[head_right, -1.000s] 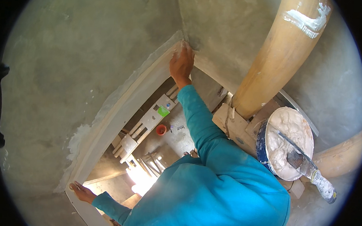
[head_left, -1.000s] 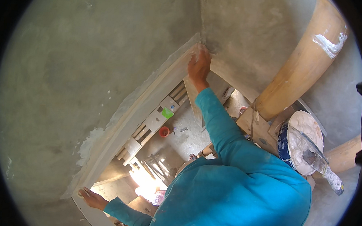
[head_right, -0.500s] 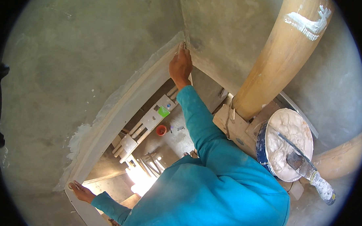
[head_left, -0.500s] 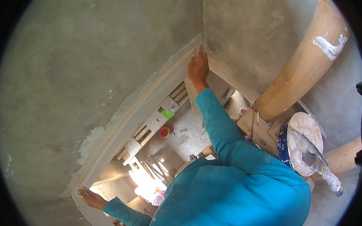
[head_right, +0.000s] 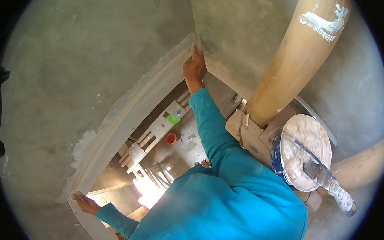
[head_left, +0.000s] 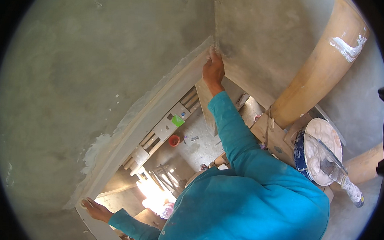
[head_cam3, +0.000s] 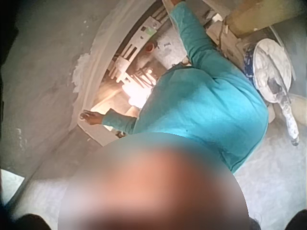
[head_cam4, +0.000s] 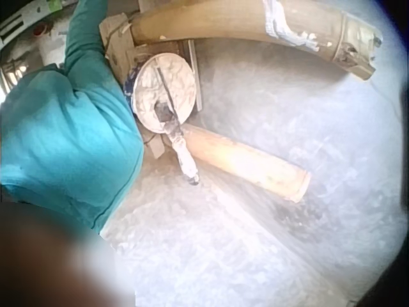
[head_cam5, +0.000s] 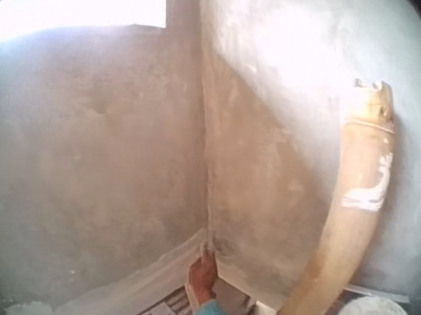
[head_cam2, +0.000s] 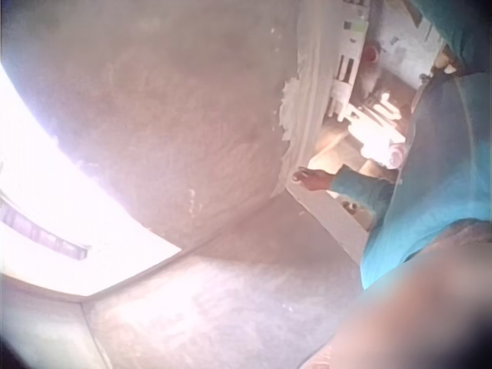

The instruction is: The person applies joint compound to a ceiling corner using a putty knife, then presses a strip of joint tape into the wet compound and smooths it with fingers. The person repeats the process on an adjacent corner.

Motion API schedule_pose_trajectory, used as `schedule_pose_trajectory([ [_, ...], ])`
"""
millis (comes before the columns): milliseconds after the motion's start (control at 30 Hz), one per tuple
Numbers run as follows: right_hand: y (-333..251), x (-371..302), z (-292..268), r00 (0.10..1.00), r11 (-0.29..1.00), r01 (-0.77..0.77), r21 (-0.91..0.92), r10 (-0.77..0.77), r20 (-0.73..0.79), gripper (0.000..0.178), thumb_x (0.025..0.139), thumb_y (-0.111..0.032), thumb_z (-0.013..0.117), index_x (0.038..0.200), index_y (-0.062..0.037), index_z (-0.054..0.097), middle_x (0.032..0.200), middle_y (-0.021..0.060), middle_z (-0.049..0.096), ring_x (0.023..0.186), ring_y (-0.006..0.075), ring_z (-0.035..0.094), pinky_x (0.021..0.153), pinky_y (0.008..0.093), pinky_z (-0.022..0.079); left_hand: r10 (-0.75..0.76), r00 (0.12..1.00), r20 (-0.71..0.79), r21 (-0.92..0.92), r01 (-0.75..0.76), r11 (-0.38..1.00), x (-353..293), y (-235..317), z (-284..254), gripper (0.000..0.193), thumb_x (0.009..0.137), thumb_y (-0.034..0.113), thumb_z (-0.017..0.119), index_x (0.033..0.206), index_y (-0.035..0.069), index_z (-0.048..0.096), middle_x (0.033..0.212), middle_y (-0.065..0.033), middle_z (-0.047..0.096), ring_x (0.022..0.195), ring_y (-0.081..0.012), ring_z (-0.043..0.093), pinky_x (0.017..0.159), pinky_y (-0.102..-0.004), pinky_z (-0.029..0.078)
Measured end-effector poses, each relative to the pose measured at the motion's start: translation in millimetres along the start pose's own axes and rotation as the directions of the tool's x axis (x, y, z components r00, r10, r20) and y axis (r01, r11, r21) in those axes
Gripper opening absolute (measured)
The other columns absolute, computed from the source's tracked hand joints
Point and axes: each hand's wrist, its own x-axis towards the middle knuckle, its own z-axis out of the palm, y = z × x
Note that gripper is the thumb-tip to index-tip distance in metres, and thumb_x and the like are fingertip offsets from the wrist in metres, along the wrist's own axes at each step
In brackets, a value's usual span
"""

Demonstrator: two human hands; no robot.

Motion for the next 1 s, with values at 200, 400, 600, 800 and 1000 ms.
schedule_pose_trajectory([
  [200,6.4,4.2,-3.1,0.996,0.995,0.047,0.092,-0.04,-0.082,0.045,0.094,0.005,0.05,0.135,-0.0048,0.065,0.117,0.0146,0.069,0.1,0.0293,0.068,0.094,0.0363,0.051,-0.008,1.0,-0.018,0.013,0.008,1.0,-0.1,-0.1,2.4,0.054,0.098,0.015,0.068,0.134,-0.022,0.05,0.143,-0.0268,0.052,0.13,-0.0294,0.054,0.111,-0.0338,0.051],
  [400,-0.5,1.7,-9.0,0.951,0.927,-0.113,0.359,0.205,-0.231,0.021,0.091,0.001,0.063,0.111,-0.0024,0.069,0.104,0.0157,0.071,0.093,0.0309,0.07,0.081,0.0398,0.054,-0.008,1.0,0.005,-0.037,0.008,0.999,3.5,1.3,-1.9,0.06,0.097,0.015,0.072,0.137,-0.021,0.047,0.145,-0.0256,0.05,0.131,-0.0311,0.053,0.113,-0.0382,0.051],
  [600,12.6,-17.7,-21.0,0.933,0.924,-0.239,0.299,0.303,-0.193,0.01,0.087,0.001,0.069,0.096,-0.002,0.066,0.094,0.0156,0.072,0.082,0.0295,0.071,0.077,0.0394,0.055,0.01,1.0,0.011,-0.014,-0.009,1.0,2.5,-0.6,1.1,0.06,0.097,0.016,0.072,0.137,-0.021,0.047,0.146,-0.0257,0.05,0.133,-0.0313,0.052,0.113,-0.0379,0.051],
  [800,21.1,-33.7,-34.2,0.992,0.983,-0.126,-0.135,0.129,0.014,0.019,0.088,0.0,0.065,0.107,-0.0016,0.067,0.104,0.0181,0.07,0.093,0.0389,0.068,0.083,0.0449,0.054,-0.004,1.0,-0.004,-0.023,0.004,1.0,3.9,1.5,2.5,0.055,0.099,0.014,0.068,0.136,-0.021,0.048,0.144,-0.025,0.051,0.134,-0.0293,0.051,0.115,-0.0376,0.048],
  [1000,2.1,-6.2,-27.4,1.0,1.0,0.007,-0.003,-0.007,-0.023,0.037,0.092,-0.002,0.058,0.128,-0.0044,0.066,0.12,0.0203,0.065,0.112,0.0394,0.063,0.094,0.0462,0.051,0.013,1.0,0.003,-0.019,-0.013,1.0,3.4,2.4,3.7,0.054,0.099,0.014,0.068,0.135,-0.021,0.049,0.145,-0.025,0.051,0.134,-0.0285,0.052,0.115,-0.0367,0.048],
])
